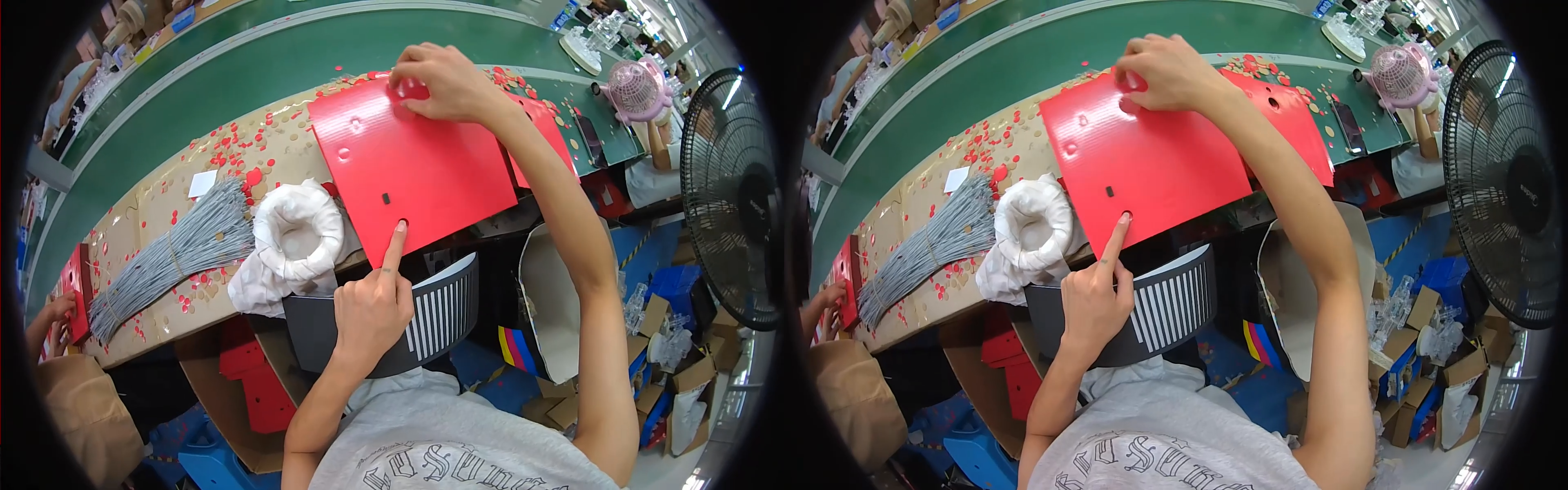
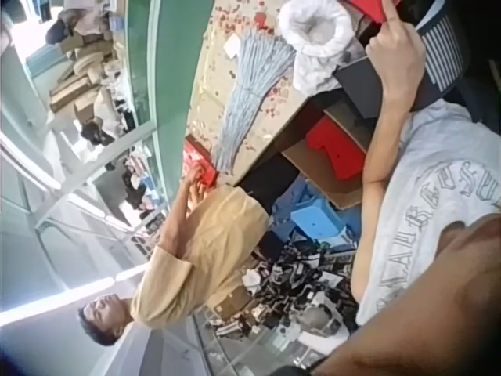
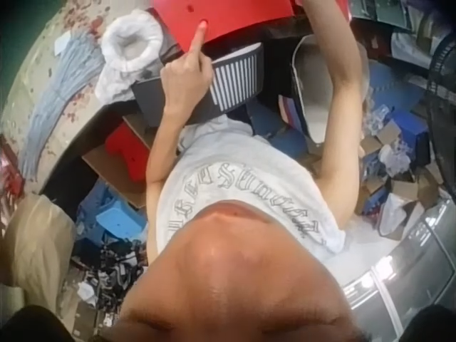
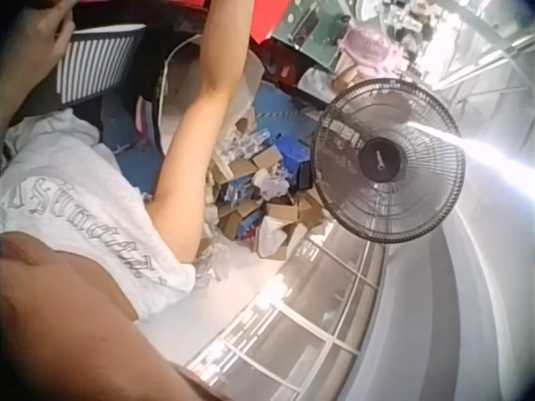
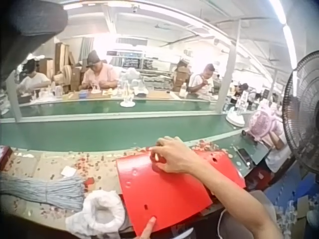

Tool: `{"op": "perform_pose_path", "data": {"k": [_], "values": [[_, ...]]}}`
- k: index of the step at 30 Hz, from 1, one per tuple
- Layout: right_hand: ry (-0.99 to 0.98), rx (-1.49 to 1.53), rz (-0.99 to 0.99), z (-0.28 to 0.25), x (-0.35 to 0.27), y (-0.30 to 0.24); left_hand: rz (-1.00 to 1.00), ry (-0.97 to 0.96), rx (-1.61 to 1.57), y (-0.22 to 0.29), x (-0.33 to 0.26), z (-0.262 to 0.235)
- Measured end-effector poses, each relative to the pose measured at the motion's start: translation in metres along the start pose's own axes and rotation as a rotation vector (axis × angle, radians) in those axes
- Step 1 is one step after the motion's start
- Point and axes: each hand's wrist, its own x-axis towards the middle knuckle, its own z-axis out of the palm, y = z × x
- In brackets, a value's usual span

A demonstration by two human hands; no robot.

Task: The worker is peeling small circular red stickers from a sheet and applying them to red plastic folders on an assembly line.

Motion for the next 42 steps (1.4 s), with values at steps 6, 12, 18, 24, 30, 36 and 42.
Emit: {"op": "perform_pose_path", "data": {"k": [6,12,18,24,30,36,42], "values": [[0.426,0.421,0.06,-0.072,0.011,0.033,0.23,0.104,-0.176,0.02,-0.022,-0.022],[0.166,0.355,0.48,-0.099,-0.061,0.159,0.151,-0.007,-0.362,0.013,-0.032,-0.001],[-0.068,0.24,0.55,-0.032,-0.132,0.196,0.109,-0.043,-0.383,0.013,-0.024,-0.005],[-0.215,0.267,0.728,-0.002,-0.141,0.179,0.025,-0.082,-0.413,0.01,-0.022,-0.012],[-0.168,0.284,0.657,0.007,-0.145,0.174,-0.043,-0.068,-0.452,0.014,-0.014,-0.013],[-0.16,0.398,0.739,0.007,-0.142,0.173,-0.078,-0.094,-0.448,0.015,-0.01,-0.022],[-0.151,0.35,0.712,0.005,-0.147,0.175,-0.08,-0.091,-0.459,0.016,-0.009,-0.024]]}}
